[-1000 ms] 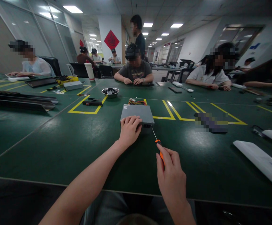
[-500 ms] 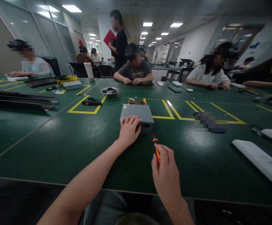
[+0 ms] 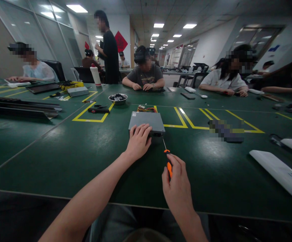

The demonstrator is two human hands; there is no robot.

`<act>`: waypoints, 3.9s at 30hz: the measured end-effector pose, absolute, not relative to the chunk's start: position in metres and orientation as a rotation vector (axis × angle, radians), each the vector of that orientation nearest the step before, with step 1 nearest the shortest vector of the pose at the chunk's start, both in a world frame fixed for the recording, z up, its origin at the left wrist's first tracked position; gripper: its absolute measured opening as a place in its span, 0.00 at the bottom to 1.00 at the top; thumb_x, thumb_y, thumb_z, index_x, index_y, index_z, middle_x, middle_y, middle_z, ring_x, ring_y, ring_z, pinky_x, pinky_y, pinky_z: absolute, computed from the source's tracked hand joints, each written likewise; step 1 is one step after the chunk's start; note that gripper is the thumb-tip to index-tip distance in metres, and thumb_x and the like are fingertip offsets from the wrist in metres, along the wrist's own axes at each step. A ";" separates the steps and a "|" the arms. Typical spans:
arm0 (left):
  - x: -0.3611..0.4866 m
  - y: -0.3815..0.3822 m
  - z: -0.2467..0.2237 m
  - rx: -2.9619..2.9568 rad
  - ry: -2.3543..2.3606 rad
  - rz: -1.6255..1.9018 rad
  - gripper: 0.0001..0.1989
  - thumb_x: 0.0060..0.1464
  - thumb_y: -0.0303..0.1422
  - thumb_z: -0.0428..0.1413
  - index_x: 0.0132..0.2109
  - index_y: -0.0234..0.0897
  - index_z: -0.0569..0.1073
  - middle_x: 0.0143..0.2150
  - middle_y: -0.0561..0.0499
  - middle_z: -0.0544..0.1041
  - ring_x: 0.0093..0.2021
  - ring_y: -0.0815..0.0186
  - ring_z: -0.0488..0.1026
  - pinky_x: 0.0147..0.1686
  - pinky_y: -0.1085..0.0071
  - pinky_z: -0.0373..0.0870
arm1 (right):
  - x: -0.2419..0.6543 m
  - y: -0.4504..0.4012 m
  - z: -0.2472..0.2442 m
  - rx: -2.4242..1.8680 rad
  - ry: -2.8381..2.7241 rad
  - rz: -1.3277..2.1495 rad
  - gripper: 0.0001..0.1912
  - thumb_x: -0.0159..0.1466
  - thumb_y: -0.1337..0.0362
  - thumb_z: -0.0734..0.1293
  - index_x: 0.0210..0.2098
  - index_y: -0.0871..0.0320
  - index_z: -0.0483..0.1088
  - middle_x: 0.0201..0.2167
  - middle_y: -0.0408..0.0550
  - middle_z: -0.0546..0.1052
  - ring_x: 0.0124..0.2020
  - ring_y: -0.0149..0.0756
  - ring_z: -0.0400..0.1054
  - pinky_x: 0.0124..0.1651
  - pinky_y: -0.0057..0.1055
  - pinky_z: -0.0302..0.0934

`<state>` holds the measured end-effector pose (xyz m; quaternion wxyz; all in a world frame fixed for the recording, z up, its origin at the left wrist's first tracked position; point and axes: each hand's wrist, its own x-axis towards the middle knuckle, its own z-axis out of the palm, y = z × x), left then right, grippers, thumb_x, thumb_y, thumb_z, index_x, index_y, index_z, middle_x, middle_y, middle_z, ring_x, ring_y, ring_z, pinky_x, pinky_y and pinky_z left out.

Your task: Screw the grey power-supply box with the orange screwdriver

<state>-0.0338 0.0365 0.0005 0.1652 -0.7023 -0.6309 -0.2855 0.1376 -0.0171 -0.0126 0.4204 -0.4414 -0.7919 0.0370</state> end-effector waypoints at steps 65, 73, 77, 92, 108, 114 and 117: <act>-0.019 0.026 0.000 -2.088 -1.799 -0.633 0.22 0.49 0.29 0.52 0.53 0.46 0.67 0.63 0.44 0.52 0.63 0.50 0.45 0.58 0.42 0.32 | 0.148 -0.012 -0.014 -1.105 -1.994 0.121 0.14 0.62 0.64 0.56 0.47 0.59 0.61 0.50 0.58 0.65 0.51 0.41 0.63 0.45 0.39 0.66; -0.019 0.026 -0.001 -2.095 -1.788 -0.612 0.24 0.48 0.27 0.53 0.54 0.46 0.66 0.63 0.43 0.52 0.63 0.49 0.45 0.57 0.42 0.33 | 0.144 -0.011 -0.010 -1.068 -1.978 0.067 0.15 0.64 0.66 0.55 0.50 0.58 0.61 0.48 0.56 0.69 0.48 0.39 0.66 0.42 0.34 0.68; -0.020 0.025 0.000 -2.105 -1.782 -0.606 0.23 0.49 0.29 0.52 0.54 0.47 0.66 0.63 0.44 0.52 0.63 0.49 0.45 0.57 0.42 0.33 | 0.151 -0.007 -0.013 -1.104 -1.950 0.117 0.13 0.64 0.64 0.54 0.45 0.57 0.65 0.44 0.53 0.71 0.42 0.37 0.70 0.39 0.33 0.68; -0.014 0.023 0.002 -2.081 -1.760 -0.573 0.25 0.51 0.32 0.52 0.57 0.53 0.61 0.63 0.46 0.51 0.62 0.46 0.45 0.56 0.38 0.35 | 0.154 -0.003 -0.012 -1.141 -1.944 0.117 0.13 0.65 0.63 0.53 0.43 0.61 0.64 0.36 0.52 0.74 0.34 0.35 0.72 0.34 0.31 0.66; -0.009 0.023 0.001 -2.038 -1.759 -0.523 0.26 0.51 0.31 0.52 0.57 0.51 0.61 0.63 0.43 0.50 0.63 0.46 0.45 0.56 0.38 0.35 | 0.155 -0.006 -0.001 -1.274 -1.848 0.418 0.16 0.65 0.58 0.51 0.42 0.60 0.63 0.31 0.50 0.75 0.27 0.35 0.73 0.28 0.30 0.65; -0.011 0.022 0.001 -2.038 -1.759 -0.495 0.26 0.52 0.33 0.52 0.58 0.52 0.59 0.63 0.44 0.51 0.63 0.46 0.46 0.56 0.38 0.36 | 0.168 -0.017 0.004 -1.213 -1.742 0.449 0.14 0.64 0.58 0.53 0.44 0.57 0.64 0.34 0.49 0.76 0.30 0.34 0.73 0.32 0.30 0.67; -0.011 0.021 0.002 -2.037 -1.770 -0.498 0.26 0.52 0.33 0.52 0.58 0.53 0.59 0.63 0.44 0.51 0.63 0.46 0.45 0.56 0.38 0.36 | 0.170 -0.020 0.002 -1.186 -1.690 0.464 0.14 0.64 0.59 0.54 0.43 0.57 0.64 0.34 0.49 0.76 0.29 0.34 0.73 0.33 0.31 0.67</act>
